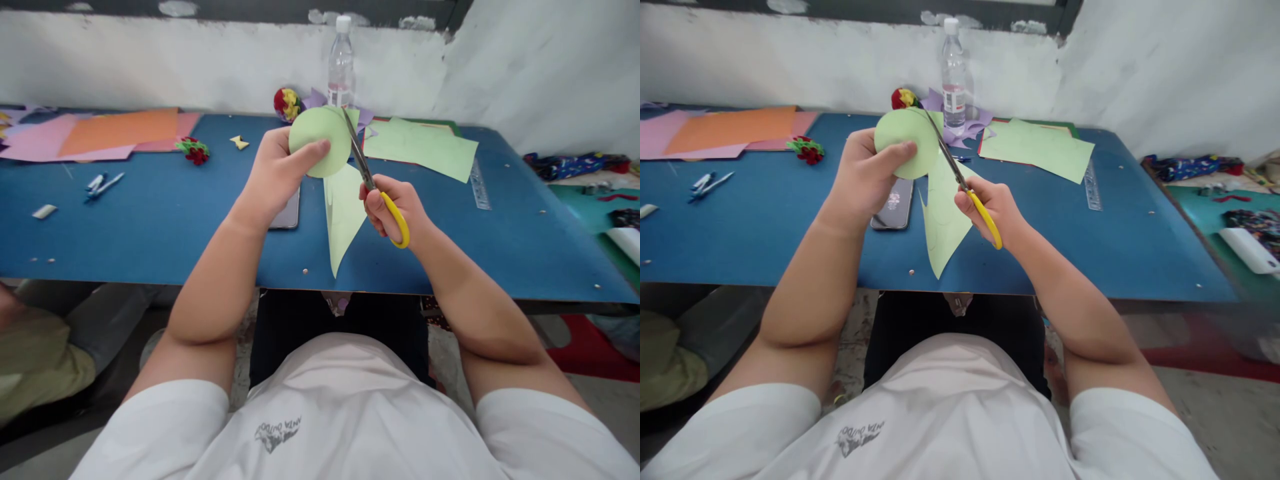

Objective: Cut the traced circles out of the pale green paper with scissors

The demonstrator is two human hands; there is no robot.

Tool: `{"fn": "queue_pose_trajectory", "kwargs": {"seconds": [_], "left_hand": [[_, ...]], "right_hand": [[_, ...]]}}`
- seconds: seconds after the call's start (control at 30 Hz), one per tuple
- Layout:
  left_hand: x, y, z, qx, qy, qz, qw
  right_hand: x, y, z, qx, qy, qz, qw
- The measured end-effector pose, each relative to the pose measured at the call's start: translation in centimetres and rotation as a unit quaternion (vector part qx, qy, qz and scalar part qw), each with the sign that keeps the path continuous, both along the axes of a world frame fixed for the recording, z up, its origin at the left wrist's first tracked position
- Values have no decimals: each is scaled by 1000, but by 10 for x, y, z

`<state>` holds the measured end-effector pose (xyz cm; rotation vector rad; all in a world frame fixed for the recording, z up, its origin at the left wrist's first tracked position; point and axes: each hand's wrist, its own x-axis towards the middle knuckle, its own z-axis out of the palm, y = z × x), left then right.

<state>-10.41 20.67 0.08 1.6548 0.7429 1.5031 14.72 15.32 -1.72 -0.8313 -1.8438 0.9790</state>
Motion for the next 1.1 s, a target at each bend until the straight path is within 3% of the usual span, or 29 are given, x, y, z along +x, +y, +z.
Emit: {"fn": "queue_pose_trajectory", "kwargs": {"seconds": [0.47,0.8,1.1], "left_hand": [[2,-7,4,-6,-3,15,1000],[1,9,-11,10,-8,15,1000],[5,-1,-3,-9,-29,23,999]], "right_hand": [[0,0,0,0,1,-7,1000],[0,-1,-1,-24,-1,-9,1000],[0,-1,-1,-26,-2,-8,1000]]}}
